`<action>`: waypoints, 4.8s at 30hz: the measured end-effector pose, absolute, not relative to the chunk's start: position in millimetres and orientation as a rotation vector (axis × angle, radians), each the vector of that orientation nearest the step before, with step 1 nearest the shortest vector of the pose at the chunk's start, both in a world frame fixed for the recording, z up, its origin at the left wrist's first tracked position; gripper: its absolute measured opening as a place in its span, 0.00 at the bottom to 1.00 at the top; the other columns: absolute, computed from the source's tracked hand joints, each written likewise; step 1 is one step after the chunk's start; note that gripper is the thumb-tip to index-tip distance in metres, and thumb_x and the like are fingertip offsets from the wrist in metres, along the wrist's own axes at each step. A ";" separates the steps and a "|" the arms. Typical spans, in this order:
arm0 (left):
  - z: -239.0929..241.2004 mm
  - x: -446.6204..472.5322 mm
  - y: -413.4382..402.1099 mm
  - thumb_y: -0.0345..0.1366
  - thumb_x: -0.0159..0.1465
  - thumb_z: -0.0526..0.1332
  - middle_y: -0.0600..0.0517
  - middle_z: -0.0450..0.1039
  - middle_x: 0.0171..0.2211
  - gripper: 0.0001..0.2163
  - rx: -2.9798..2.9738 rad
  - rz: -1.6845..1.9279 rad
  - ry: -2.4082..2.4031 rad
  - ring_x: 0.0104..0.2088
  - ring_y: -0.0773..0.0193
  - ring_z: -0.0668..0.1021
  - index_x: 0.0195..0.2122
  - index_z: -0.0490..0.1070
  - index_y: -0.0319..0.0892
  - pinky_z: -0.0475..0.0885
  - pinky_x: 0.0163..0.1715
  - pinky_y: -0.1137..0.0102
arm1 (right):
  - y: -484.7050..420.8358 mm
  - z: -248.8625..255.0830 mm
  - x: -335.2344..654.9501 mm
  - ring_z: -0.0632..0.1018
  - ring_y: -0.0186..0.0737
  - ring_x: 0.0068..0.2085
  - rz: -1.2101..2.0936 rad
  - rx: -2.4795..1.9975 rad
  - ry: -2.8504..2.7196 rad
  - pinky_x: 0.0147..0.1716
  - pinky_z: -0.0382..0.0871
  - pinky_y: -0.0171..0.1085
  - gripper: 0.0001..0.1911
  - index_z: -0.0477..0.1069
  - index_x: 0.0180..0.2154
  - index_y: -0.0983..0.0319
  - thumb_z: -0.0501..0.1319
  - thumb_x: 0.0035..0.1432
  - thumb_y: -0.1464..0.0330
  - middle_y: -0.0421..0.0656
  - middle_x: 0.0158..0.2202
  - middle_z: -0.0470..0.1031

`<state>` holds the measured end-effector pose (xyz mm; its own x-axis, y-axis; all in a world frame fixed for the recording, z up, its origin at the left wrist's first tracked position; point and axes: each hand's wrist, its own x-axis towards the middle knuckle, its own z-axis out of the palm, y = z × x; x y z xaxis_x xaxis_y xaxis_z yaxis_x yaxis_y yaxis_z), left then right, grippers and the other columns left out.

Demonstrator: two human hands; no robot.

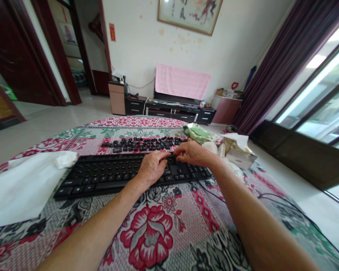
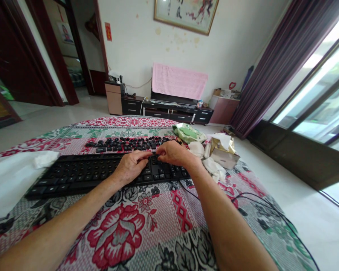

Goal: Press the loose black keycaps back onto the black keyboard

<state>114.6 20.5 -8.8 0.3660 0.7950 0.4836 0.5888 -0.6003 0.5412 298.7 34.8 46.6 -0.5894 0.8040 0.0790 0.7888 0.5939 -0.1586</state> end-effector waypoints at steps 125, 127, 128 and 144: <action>-1.9 88.6 34.9 0.28 0.55 0.49 0.53 0.75 0.35 0.16 2.334 1.053 1.562 0.36 0.66 0.75 0.36 0.74 0.43 0.67 0.42 0.73 | 111.8 16.2 261.3 0.73 0.52 0.42 0.127 -2.312 -1.975 0.35 0.67 0.40 0.28 0.72 0.40 0.69 0.60 0.38 0.56 0.57 0.40 0.72; -2.2 88.6 35.0 0.29 0.55 0.49 0.53 0.75 0.35 0.16 2.336 1.053 1.564 0.36 0.66 0.75 0.36 0.75 0.43 0.67 0.42 0.73 | 113.1 16.4 260.7 0.73 0.51 0.42 0.134 -2.346 -1.937 0.36 0.67 0.39 0.29 0.71 0.40 0.69 0.61 0.37 0.57 0.57 0.40 0.72; -2.3 88.7 35.0 0.29 0.55 0.49 0.53 0.75 0.35 0.16 2.336 1.055 1.563 0.36 0.66 0.75 0.36 0.75 0.43 0.67 0.42 0.73 | 113.9 16.3 260.6 0.73 0.51 0.42 0.138 -2.355 -1.927 0.36 0.67 0.39 0.30 0.71 0.40 0.69 0.61 0.37 0.57 0.57 0.40 0.72; -2.9 87.0 35.7 0.29 0.55 0.49 0.53 0.75 0.34 0.15 2.337 1.068 1.568 0.35 0.65 0.75 0.36 0.75 0.44 0.67 0.41 0.72 | 131.0 12.3 265.7 0.75 0.49 0.35 0.245 -2.348 -2.049 0.28 0.67 0.37 0.24 0.72 0.37 0.68 0.61 0.38 0.59 0.52 0.32 0.74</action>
